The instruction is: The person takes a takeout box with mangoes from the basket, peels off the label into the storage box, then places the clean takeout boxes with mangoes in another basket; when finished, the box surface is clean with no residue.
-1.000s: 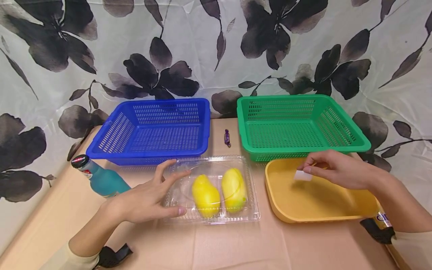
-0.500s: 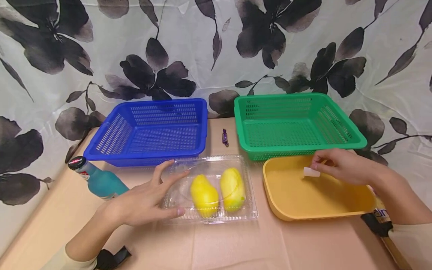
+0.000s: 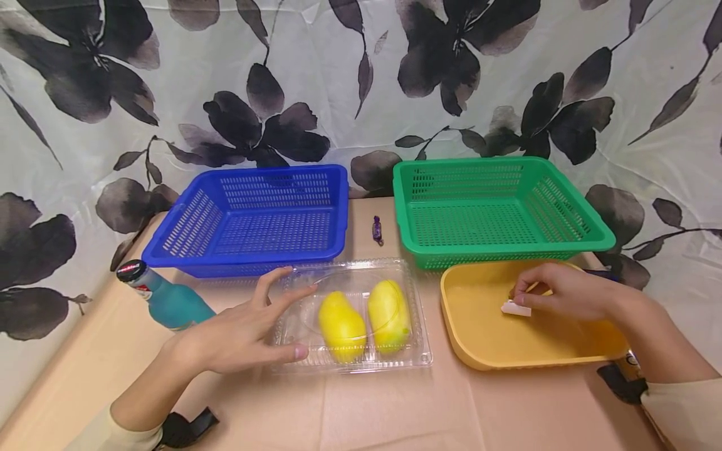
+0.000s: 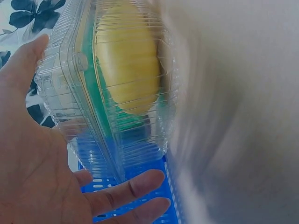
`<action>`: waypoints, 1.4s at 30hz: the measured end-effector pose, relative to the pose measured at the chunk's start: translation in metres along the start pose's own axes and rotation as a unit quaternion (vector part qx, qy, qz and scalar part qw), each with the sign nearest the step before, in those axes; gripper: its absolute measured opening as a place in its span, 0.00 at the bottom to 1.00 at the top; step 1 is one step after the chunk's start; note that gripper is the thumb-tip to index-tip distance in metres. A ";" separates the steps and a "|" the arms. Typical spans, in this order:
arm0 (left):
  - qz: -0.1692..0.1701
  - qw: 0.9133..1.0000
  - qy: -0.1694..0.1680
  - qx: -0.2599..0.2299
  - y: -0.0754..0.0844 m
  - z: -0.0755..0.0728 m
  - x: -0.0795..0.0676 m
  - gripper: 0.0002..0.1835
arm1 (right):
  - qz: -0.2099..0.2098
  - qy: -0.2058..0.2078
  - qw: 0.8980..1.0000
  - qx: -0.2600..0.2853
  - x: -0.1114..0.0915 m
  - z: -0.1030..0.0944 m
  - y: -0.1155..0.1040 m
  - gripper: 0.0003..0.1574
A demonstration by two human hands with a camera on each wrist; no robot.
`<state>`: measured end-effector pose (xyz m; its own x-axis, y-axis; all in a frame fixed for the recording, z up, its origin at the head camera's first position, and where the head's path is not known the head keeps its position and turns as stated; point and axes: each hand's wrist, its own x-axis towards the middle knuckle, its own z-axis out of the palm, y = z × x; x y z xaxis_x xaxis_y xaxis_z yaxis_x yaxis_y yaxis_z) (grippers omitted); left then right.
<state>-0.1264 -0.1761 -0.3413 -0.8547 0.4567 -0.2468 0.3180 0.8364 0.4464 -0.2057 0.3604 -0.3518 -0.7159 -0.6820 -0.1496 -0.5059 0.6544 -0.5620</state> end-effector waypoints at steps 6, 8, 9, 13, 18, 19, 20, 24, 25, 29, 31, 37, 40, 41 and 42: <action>0.001 1.000 -0.004 0.001 0.000 -0.002 -0.001 0.47 | -0.025 -0.024 0.999 0.023 0.003 0.006 0.003 0.08; -0.001 1.000 -0.006 0.000 -0.001 -0.004 -0.001 0.47 | -0.018 -0.014 1.000 0.015 0.004 0.010 0.002 0.07; -0.001 1.000 -0.006 0.001 -0.001 -0.004 -0.001 0.47 | -0.010 -0.009 1.000 0.008 0.004 0.012 0.001 0.07; -0.002 1.000 -0.009 0.000 -0.002 -0.005 -0.001 0.47 | 0.017 -0.003 1.000 -0.020 0.003 0.017 -0.002 0.11; -0.001 1.000 -0.010 -0.008 -0.003 -0.002 -0.001 0.47 | 0.008 0.008 0.999 -0.053 0.002 0.020 -0.005 0.16; -0.002 1.000 -0.010 -0.010 -0.004 -0.001 -0.001 0.47 | 0.007 0.009 0.998 -0.056 0.003 0.021 -0.006 0.16; -0.001 1.000 -0.010 -0.011 -0.004 -0.001 -0.001 0.47 | 0.010 0.008 0.998 -0.058 0.003 0.022 -0.007 0.17; -0.006 1.000 -0.012 -0.009 -0.005 0.000 -0.001 0.47 | 0.025 -0.006 0.997 -0.077 0.005 0.025 -0.010 0.19; -0.008 1.000 -0.013 -0.008 -0.005 0.000 -0.001 0.47 | 0.032 -0.008 0.996 -0.085 0.005 0.026 -0.011 0.19; -0.010 1.000 -0.014 -0.007 -0.004 -0.001 0.000 0.47 | 0.055 -0.015 0.992 -0.111 0.006 0.026 -0.014 0.20; -0.009 1.000 -0.013 -0.008 -0.004 -0.002 0.000 0.47 | 0.060 -0.009 0.991 -0.116 0.006 0.025 -0.016 0.19; -0.010 1.000 -0.016 -0.014 -0.005 -0.001 0.001 0.48 | 0.027 0.033 0.991 -0.129 0.007 0.022 -0.021 0.13; -0.008 1.000 -0.014 -0.014 -0.006 0.001 0.001 0.48 | -0.008 0.063 0.987 -0.148 0.009 0.022 -0.027 0.12; -0.008 1.000 -0.013 -0.016 -0.006 0.001 0.001 0.48 | -0.020 0.074 0.985 -0.155 0.010 0.022 -0.030 0.13; -0.008 1.000 -0.013 -0.019 -0.006 0.002 0.000 0.48 | -0.030 0.083 0.983 -0.164 0.012 0.022 -0.032 0.13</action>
<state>-0.1278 -0.1803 -0.3459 -0.8485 0.4514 -0.2760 0.2883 0.8319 0.4742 -0.1873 0.3241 -0.3530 -0.7346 -0.6780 0.0250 -0.6582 0.7033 -0.2688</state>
